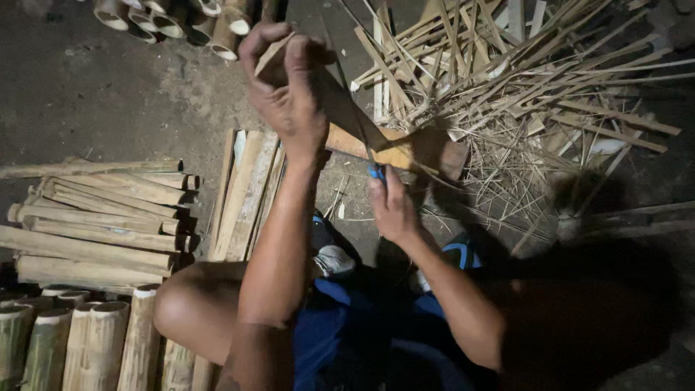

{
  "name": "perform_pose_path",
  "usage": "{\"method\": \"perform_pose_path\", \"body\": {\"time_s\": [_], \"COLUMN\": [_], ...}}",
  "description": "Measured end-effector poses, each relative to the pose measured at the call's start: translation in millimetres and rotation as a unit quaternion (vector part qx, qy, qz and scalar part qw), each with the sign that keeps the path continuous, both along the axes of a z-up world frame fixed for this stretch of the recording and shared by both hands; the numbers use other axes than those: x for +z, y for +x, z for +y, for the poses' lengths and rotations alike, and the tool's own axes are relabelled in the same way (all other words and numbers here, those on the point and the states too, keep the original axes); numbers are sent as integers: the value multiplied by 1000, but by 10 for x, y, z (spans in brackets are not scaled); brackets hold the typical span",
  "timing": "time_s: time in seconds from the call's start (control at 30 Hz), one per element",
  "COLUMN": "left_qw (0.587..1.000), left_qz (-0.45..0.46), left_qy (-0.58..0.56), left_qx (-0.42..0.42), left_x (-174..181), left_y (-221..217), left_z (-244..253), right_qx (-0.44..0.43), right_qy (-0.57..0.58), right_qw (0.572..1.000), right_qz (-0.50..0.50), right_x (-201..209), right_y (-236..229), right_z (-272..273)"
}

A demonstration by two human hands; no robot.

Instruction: The person sits on the floor and uses a knife to split bamboo poles into thin strips. They repeatedly pick up bamboo pieces, split them on a wooden block, and place the resulting strips aside.

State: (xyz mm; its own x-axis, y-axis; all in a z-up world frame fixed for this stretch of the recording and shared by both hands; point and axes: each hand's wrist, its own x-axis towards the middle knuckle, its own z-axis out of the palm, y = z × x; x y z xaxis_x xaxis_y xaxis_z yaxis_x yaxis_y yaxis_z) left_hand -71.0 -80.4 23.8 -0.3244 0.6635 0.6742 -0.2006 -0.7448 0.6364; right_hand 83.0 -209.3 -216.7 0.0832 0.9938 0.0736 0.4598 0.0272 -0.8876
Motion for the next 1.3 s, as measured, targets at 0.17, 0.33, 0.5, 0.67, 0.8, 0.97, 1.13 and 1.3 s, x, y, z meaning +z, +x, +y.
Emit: {"method": "perform_pose_path", "body": {"time_s": [0.17,0.33,0.5,0.67,0.8,0.97,1.13,1.3], "left_qw": [998,993,985,986,987,988,965,983], "left_qz": [-5,-77,115,108,82,-2,152,106], "left_qy": [-5,-71,-14,-101,-85,-154,-79,-80], "left_qx": [65,52,124,73,107,24,201,124], "left_x": [-87,-154,-191,-7,-15,-2,-20,35], "left_y": [-240,-360,-377,-153,98,48,-15,-77], "left_z": [130,315,197,87,35,53,46,184], "right_qx": [-61,-87,-73,56,48,14,-5,-57], "right_qy": [-111,-296,-322,-215,13,-198,4,-123], "right_qw": [988,950,936,957,997,980,998,963], "right_qz": [-90,-43,125,189,67,21,-61,-232], "right_x": [-957,-1574,-965,425,1275,1437,56,-1314], "right_y": [147,679,763,480,29,-24,162,497], "right_z": [187,448,318,166,-40,87,46,468]}}
